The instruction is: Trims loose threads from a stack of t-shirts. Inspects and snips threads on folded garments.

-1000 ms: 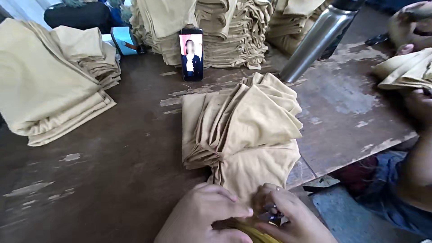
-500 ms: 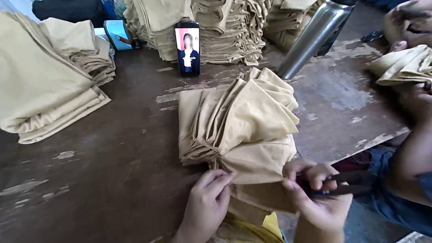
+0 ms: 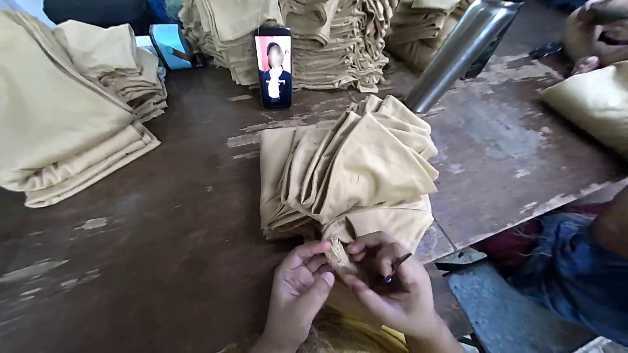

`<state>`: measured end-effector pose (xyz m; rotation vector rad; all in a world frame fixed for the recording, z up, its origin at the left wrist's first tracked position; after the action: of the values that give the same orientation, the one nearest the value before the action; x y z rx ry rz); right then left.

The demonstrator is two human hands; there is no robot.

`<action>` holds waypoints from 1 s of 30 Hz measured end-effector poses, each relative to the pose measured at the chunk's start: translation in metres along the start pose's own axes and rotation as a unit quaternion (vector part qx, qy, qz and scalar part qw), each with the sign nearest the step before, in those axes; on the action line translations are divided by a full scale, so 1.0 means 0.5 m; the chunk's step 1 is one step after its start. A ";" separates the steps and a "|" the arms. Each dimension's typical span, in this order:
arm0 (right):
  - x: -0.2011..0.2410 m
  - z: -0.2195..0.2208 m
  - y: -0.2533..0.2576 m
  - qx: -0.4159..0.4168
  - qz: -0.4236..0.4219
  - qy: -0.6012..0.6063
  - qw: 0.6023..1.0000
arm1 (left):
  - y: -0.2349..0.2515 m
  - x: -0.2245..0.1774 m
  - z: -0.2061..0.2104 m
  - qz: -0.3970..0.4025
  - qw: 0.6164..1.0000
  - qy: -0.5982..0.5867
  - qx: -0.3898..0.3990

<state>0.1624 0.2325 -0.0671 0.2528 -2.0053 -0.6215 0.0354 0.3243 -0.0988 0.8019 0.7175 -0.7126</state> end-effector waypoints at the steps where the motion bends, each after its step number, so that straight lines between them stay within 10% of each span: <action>1: 0.004 0.003 0.001 -0.002 -0.003 0.005 1.000 | -0.001 -0.002 0.004 0.010 0.999 0.036 -0.001; 8: 0.000 -0.002 -0.027 0.048 0.081 -0.057 0.994 | -0.003 -0.014 0.011 0.058 0.956 0.278 -0.077; 30: 0.007 0.031 -0.043 0.091 0.126 -0.267 0.951 | -0.015 -0.015 0.008 0.009 0.991 0.125 -0.044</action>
<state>0.1454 0.2177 -0.0819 -0.0779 -2.5688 -0.3615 0.0264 0.3191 -0.0937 0.8251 0.9602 -0.5646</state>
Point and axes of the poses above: each hand's wrist, its own y-axis towards the middle knuckle, its own z-axis out of the palm, x = y × z, the point moved 7 cm from there along y, towards the middle knuckle, and after that the axes turned 15 degrees about x, right-handed, at the moved point
